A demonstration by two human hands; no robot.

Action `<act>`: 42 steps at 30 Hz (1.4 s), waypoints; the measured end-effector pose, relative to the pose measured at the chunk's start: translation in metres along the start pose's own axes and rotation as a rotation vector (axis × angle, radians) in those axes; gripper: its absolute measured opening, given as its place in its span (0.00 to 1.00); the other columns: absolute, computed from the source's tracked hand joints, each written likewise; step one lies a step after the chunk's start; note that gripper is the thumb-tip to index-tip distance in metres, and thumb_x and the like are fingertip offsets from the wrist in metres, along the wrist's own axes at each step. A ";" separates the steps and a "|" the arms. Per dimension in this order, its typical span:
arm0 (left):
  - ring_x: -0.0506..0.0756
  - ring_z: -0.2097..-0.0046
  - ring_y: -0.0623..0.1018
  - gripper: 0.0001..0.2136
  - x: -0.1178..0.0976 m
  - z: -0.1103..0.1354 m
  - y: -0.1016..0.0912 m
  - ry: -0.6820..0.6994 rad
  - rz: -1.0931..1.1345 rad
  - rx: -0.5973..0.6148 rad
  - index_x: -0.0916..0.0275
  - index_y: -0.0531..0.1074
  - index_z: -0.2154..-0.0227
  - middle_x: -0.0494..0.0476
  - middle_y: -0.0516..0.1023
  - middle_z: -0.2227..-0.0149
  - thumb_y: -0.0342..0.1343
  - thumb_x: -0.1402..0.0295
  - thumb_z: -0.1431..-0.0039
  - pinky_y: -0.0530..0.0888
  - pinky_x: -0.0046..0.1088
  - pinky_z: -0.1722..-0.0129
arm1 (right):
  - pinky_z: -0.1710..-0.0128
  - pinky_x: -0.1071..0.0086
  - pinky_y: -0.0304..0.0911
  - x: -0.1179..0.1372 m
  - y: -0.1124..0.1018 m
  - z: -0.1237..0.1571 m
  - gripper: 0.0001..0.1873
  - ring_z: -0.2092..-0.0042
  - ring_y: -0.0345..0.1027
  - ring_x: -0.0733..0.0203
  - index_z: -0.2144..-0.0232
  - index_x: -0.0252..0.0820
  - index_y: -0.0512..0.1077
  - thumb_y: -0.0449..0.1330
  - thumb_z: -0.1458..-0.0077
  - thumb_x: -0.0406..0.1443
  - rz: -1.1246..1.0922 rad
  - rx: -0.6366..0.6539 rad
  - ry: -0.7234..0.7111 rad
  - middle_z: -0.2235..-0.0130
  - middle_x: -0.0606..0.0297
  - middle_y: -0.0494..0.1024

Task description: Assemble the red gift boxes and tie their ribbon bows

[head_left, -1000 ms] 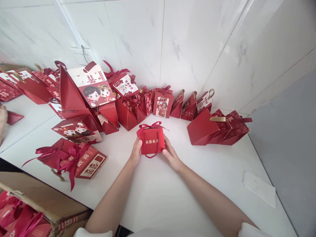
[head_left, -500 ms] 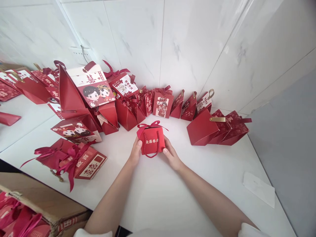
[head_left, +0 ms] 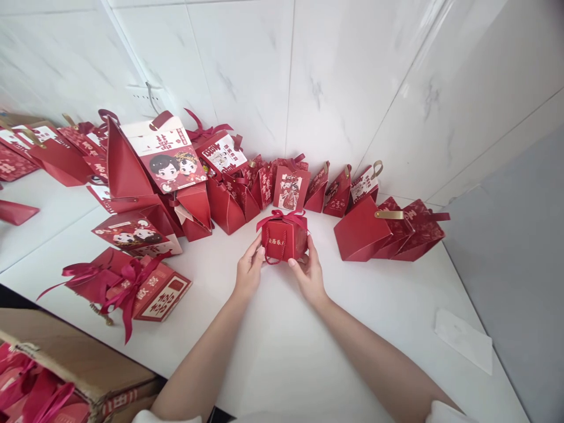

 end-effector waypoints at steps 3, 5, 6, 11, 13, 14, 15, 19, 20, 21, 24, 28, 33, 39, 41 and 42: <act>0.63 0.34 0.62 0.31 -0.001 0.004 0.012 0.108 0.049 0.086 0.55 0.55 0.34 0.58 0.57 0.32 0.54 0.54 0.38 0.67 0.41 0.38 | 0.48 0.53 0.69 0.006 0.000 0.002 0.53 0.39 0.59 0.46 0.31 0.48 0.39 0.66 0.48 0.46 0.203 -0.081 -0.114 0.34 0.49 0.52; 0.63 0.33 0.60 0.37 -0.002 0.005 0.016 0.146 0.046 0.130 0.54 0.51 0.33 0.58 0.55 0.32 0.59 0.57 0.42 0.65 0.39 0.37 | 0.49 0.53 0.68 0.014 0.001 0.004 0.54 0.39 0.58 0.46 0.32 0.49 0.41 0.68 0.50 0.45 0.298 -0.064 -0.203 0.35 0.50 0.54; 0.63 0.34 0.62 0.39 -0.002 0.005 0.016 0.140 0.034 0.135 0.53 0.50 0.33 0.59 0.56 0.32 0.62 0.58 0.45 0.66 0.39 0.38 | 0.49 0.53 0.68 0.018 0.001 0.005 0.51 0.39 0.57 0.46 0.32 0.50 0.42 0.67 0.49 0.44 0.322 -0.045 -0.238 0.36 0.51 0.56; 0.66 0.39 0.69 0.35 0.000 -0.003 0.005 0.070 0.036 0.037 0.60 0.60 0.38 0.64 0.67 0.39 0.63 0.57 0.47 0.67 0.44 0.40 | 0.48 0.52 0.66 0.023 -0.002 0.007 0.35 0.40 0.60 0.49 0.35 0.50 0.50 0.58 0.40 0.40 0.302 -0.040 -0.280 0.38 0.53 0.60; 0.66 0.38 0.67 0.33 0.004 -0.006 0.000 0.089 0.080 0.030 0.61 0.62 0.40 0.65 0.68 0.39 0.61 0.54 0.46 0.65 0.46 0.38 | 0.47 0.51 0.65 0.022 -0.004 0.008 0.35 0.41 0.61 0.48 0.35 0.50 0.50 0.59 0.41 0.41 0.279 -0.088 -0.280 0.38 0.52 0.60; 0.67 0.37 0.66 0.32 0.006 -0.008 -0.002 0.109 0.101 0.040 0.61 0.63 0.41 0.65 0.67 0.39 0.60 0.52 0.46 0.63 0.47 0.37 | 0.46 0.50 0.65 0.021 -0.005 0.008 0.36 0.40 0.60 0.47 0.35 0.50 0.50 0.59 0.41 0.41 0.262 -0.098 -0.282 0.37 0.51 0.58; 0.67 0.36 0.65 0.32 0.007 -0.009 -0.003 0.135 0.116 0.053 0.62 0.64 0.41 0.66 0.67 0.39 0.59 0.51 0.45 0.61 0.47 0.36 | 0.45 0.49 0.63 0.021 -0.005 0.008 0.37 0.39 0.59 0.47 0.35 0.49 0.49 0.59 0.41 0.43 0.235 -0.090 -0.279 0.36 0.51 0.56; 0.68 0.36 0.64 0.34 0.009 -0.011 -0.004 0.229 0.088 0.099 0.62 0.63 0.40 0.67 0.65 0.37 0.59 0.49 0.47 0.62 0.47 0.37 | 0.39 0.50 0.58 0.022 0.000 0.005 0.35 0.35 0.55 0.48 0.33 0.49 0.44 0.52 0.37 0.48 0.076 0.108 -0.174 0.33 0.55 0.54; 0.69 0.37 0.65 0.35 0.008 -0.011 -0.004 0.239 0.070 0.105 0.62 0.63 0.40 0.67 0.65 0.38 0.59 0.48 0.47 0.63 0.46 0.38 | 0.38 0.51 0.57 0.023 0.001 0.005 0.35 0.35 0.55 0.49 0.33 0.49 0.44 0.50 0.36 0.49 0.043 0.153 -0.147 0.34 0.56 0.56; 0.69 0.37 0.65 0.36 0.007 -0.011 -0.003 0.247 0.054 0.105 0.62 0.63 0.40 0.67 0.65 0.38 0.59 0.48 0.48 0.64 0.46 0.39 | 0.37 0.51 0.56 0.023 0.002 0.004 0.34 0.35 0.55 0.49 0.33 0.48 0.45 0.49 0.36 0.49 0.018 0.179 -0.134 0.34 0.57 0.58; 0.69 0.37 0.66 0.36 0.003 -0.010 -0.002 0.269 0.042 0.089 0.62 0.63 0.41 0.67 0.66 0.38 0.58 0.46 0.48 0.65 0.45 0.39 | 0.37 0.51 0.56 0.025 0.001 0.003 0.34 0.35 0.54 0.48 0.34 0.48 0.49 0.49 0.37 0.52 -0.013 0.183 -0.145 0.34 0.57 0.57; 0.67 0.36 0.64 0.34 0.004 -0.008 -0.002 0.246 0.074 0.073 0.61 0.64 0.41 0.65 0.66 0.38 0.55 0.45 0.45 0.61 0.45 0.37 | 0.43 0.51 0.63 0.022 0.000 0.003 0.36 0.38 0.59 0.45 0.33 0.47 0.50 0.48 0.38 0.54 0.016 0.199 -0.121 0.34 0.55 0.57; 0.67 0.35 0.63 0.34 0.006 -0.008 -0.003 0.210 0.090 0.064 0.61 0.66 0.42 0.64 0.66 0.38 0.55 0.44 0.46 0.59 0.46 0.35 | 0.47 0.52 0.67 0.020 0.000 0.004 0.37 0.40 0.62 0.46 0.33 0.47 0.49 0.47 0.38 0.56 0.035 0.183 -0.110 0.35 0.54 0.58; 0.66 0.35 0.62 0.33 0.008 -0.008 -0.003 0.189 0.096 0.083 0.60 0.65 0.41 0.63 0.66 0.38 0.54 0.45 0.45 0.58 0.47 0.35 | 0.48 0.53 0.67 0.020 0.000 0.003 0.36 0.40 0.62 0.45 0.34 0.46 0.50 0.49 0.38 0.54 0.012 0.197 -0.098 0.34 0.53 0.57; 0.66 0.35 0.63 0.32 0.008 -0.008 -0.004 0.185 0.103 0.094 0.60 0.65 0.41 0.63 0.66 0.38 0.53 0.46 0.43 0.58 0.46 0.35 | 0.48 0.53 0.67 0.019 0.000 0.003 0.36 0.41 0.62 0.45 0.34 0.46 0.50 0.49 0.38 0.54 0.002 0.192 -0.096 0.34 0.53 0.57; 0.66 0.35 0.63 0.31 0.009 -0.009 -0.004 0.183 0.102 0.099 0.61 0.65 0.41 0.63 0.66 0.37 0.53 0.47 0.43 0.58 0.46 0.35 | 0.48 0.53 0.67 0.018 0.000 0.003 0.36 0.41 0.62 0.45 0.34 0.46 0.50 0.49 0.38 0.54 0.000 0.186 -0.097 0.34 0.52 0.57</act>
Point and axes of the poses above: each hand's wrist, its own z-axis away from the middle knuckle, its own y-axis out of the palm, x = y × z, the point moved 3 cm from there along -z, towards the middle knuckle
